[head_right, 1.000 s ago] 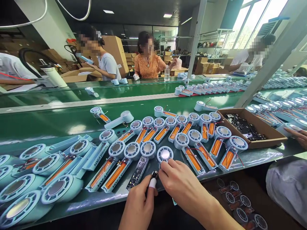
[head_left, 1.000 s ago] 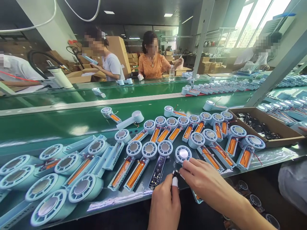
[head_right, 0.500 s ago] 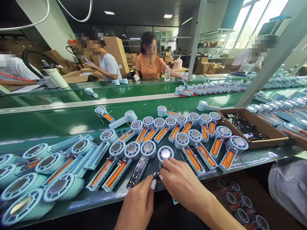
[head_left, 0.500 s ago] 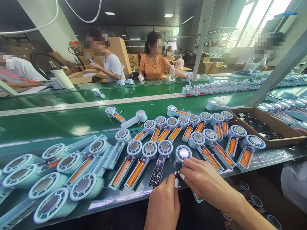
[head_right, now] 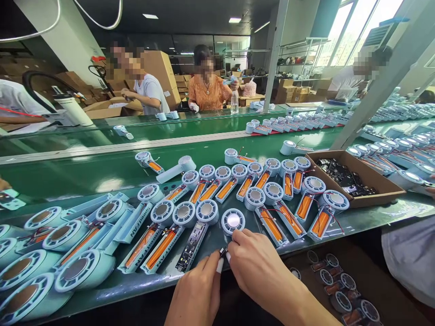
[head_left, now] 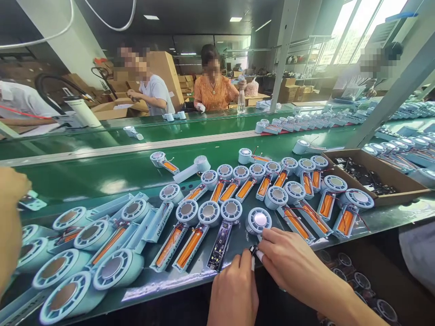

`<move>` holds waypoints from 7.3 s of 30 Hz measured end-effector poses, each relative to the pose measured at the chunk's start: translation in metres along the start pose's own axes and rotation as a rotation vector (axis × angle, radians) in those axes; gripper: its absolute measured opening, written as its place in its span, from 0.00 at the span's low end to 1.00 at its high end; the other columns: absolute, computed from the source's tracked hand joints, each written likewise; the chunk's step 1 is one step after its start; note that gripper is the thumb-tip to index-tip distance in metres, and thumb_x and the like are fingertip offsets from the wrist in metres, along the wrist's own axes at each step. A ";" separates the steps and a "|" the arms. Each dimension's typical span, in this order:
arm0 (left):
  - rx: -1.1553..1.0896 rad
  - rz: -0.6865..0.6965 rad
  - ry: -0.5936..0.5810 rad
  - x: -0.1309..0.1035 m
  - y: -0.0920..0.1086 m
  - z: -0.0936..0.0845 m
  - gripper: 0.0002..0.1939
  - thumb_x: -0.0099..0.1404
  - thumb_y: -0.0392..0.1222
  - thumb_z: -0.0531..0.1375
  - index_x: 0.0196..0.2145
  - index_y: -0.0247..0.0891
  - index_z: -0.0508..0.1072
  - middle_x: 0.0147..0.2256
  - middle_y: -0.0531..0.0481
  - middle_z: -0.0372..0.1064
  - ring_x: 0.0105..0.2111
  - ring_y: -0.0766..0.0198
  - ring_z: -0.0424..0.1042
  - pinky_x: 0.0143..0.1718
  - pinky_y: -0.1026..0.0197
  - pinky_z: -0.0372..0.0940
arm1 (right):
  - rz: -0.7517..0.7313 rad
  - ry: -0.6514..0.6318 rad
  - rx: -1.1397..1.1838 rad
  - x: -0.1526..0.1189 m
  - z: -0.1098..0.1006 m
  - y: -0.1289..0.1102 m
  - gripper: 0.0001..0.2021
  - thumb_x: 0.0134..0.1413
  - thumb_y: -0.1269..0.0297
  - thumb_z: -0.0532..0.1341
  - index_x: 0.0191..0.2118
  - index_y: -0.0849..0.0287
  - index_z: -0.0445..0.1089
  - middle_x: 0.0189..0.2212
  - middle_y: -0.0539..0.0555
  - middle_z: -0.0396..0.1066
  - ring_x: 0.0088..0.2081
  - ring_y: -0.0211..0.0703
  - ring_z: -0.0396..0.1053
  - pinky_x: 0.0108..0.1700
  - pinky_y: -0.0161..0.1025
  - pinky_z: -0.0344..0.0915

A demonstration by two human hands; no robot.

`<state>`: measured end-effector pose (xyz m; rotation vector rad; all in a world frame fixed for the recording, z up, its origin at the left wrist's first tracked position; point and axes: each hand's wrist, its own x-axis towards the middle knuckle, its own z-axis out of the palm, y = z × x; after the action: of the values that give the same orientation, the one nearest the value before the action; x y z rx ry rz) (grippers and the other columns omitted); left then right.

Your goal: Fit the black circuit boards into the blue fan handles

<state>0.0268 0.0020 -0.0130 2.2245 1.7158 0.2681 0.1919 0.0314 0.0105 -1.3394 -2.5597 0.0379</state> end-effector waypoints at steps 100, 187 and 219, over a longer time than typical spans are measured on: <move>-0.649 -0.073 0.205 -0.003 -0.010 0.003 0.16 0.72 0.37 0.45 0.43 0.44 0.71 0.37 0.49 0.76 0.38 0.59 0.77 0.41 0.59 0.70 | 0.179 0.288 0.741 0.004 0.015 -0.008 0.09 0.61 0.74 0.57 0.40 0.56 0.73 0.33 0.52 0.73 0.32 0.39 0.70 0.35 0.34 0.68; -0.680 -0.145 0.285 -0.006 -0.022 0.012 0.26 0.67 0.38 0.52 0.61 0.47 0.70 0.49 0.47 0.79 0.43 0.55 0.81 0.48 0.56 0.74 | 0.337 0.353 0.574 -0.027 0.013 0.007 0.16 0.61 0.68 0.60 0.54 0.50 0.71 0.41 0.52 0.74 0.36 0.41 0.73 0.39 0.36 0.74; -0.696 -0.168 0.387 -0.001 -0.007 0.014 0.18 0.70 0.39 0.50 0.53 0.44 0.73 0.42 0.46 0.81 0.42 0.53 0.82 0.41 0.56 0.74 | 0.267 0.408 0.622 0.007 0.030 -0.022 0.12 0.67 0.72 0.52 0.44 0.56 0.72 0.42 0.56 0.71 0.42 0.43 0.73 0.43 0.38 0.71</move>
<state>0.0250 0.0004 -0.0283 1.5741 1.6236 1.1201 0.1639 0.0273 -0.0136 -1.2564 -1.8034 0.5076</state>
